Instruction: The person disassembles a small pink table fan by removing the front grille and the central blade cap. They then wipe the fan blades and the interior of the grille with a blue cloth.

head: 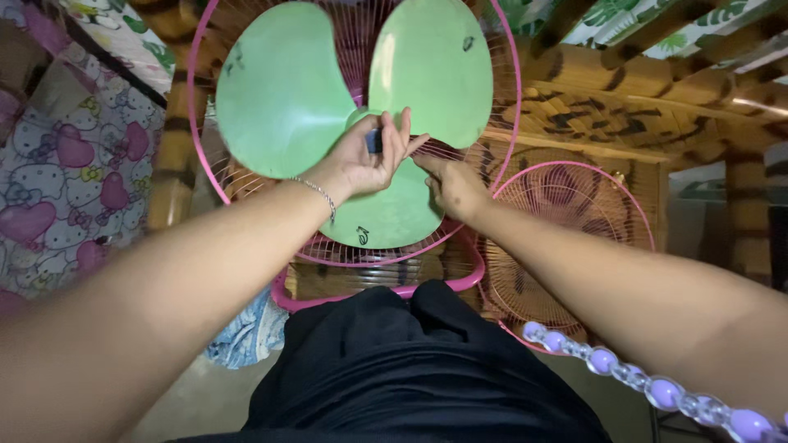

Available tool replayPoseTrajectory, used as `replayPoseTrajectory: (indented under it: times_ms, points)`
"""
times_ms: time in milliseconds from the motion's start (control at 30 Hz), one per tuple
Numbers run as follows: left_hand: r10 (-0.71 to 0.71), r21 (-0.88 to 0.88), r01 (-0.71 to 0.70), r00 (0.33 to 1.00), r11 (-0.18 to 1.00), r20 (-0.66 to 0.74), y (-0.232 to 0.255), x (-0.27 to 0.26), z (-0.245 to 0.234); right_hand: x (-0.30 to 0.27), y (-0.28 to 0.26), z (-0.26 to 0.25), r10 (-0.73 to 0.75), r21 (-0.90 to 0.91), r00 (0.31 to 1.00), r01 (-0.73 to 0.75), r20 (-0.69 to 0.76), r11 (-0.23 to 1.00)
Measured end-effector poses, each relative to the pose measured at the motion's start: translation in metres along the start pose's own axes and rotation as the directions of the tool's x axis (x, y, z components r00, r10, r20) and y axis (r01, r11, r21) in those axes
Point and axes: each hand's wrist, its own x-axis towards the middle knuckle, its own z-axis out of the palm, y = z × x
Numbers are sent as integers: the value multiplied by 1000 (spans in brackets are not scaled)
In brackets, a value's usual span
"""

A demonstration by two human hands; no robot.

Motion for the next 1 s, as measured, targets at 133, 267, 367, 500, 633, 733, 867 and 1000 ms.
replayPoseTrajectory:
  times_ms: [133,267,367,500,633,733,867,1000]
  points:
    - [21,-63,-16,995,998,93,-5,0,-1,6,14,-4,-117,-2,993,117,-26,993]
    - [124,-19,-125,991,992,-42,2,7,5,6,15,2,-172,50,984,174,-34,984]
    - [230,85,-217,955,972,-190,6,15,6,2,4,9,-109,65,994,109,-10,992]
    - [414,221,-354,833,909,-366,7,24,14,-3,-6,10,-124,96,992,127,-37,987]
    - [451,294,-353,796,888,-405,22,29,5,-8,-16,15,-136,115,990,140,-40,984]
    - [494,453,-304,776,838,-393,40,41,-13,-7,-18,14,-97,142,995,98,-12,985]
    - [460,784,-136,864,606,-206,47,26,-43,-1,-11,13,-175,160,984,177,-24,971]
    - [624,975,87,756,204,-198,25,-38,-73,-5,-17,1,-12,191,999,21,-47,981]
